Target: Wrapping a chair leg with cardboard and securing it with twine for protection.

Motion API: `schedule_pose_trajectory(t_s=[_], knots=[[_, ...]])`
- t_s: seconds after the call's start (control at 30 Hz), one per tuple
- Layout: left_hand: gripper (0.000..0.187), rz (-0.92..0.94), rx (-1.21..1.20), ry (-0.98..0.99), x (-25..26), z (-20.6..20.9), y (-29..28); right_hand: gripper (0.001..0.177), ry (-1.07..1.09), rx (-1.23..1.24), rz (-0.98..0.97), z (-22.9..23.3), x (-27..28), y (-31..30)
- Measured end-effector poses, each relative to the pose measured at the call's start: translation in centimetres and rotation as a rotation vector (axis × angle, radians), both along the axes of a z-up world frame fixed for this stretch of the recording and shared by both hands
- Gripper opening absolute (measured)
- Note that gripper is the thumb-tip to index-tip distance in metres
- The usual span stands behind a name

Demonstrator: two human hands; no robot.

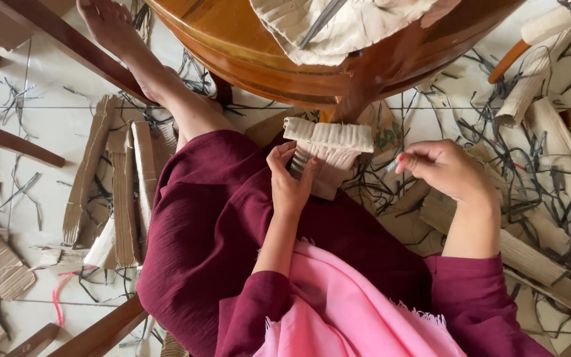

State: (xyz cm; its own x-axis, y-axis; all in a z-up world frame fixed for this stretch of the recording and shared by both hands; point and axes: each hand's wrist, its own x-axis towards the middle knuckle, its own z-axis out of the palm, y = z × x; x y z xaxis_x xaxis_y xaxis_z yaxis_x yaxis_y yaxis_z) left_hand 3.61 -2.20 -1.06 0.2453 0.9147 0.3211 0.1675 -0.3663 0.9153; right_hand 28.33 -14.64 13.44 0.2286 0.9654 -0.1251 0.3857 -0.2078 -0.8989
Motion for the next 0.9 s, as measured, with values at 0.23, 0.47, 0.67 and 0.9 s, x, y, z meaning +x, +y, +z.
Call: schedule_pose_trajectory(t_s=[0.23, 0.47, 0.67, 0.9], knots=[[0.056, -0.128, 0.382, -0.128, 0.1, 3.3, -0.2, 0.028, -0.100, 0.210, 0.043, 2.5, -1.1, -0.5], [0.050, -0.041, 0.493, -0.063, 0.4, 7.8, -0.1, 0.011, -0.040, 0.310, -0.313, 3.0, -3.5, 0.5], [0.049, -0.072, 0.544, 0.101, 3.4, 10.8, 1.0, 0.008, 0.042, 0.378, -0.296, 3.6, -4.7, 1.4], [0.013, -0.057, 0.601, 0.028, 2.8, 13.2, 0.8, 0.017, -0.276, 0.319, -0.278, 3.0, -3.9, 0.0]])
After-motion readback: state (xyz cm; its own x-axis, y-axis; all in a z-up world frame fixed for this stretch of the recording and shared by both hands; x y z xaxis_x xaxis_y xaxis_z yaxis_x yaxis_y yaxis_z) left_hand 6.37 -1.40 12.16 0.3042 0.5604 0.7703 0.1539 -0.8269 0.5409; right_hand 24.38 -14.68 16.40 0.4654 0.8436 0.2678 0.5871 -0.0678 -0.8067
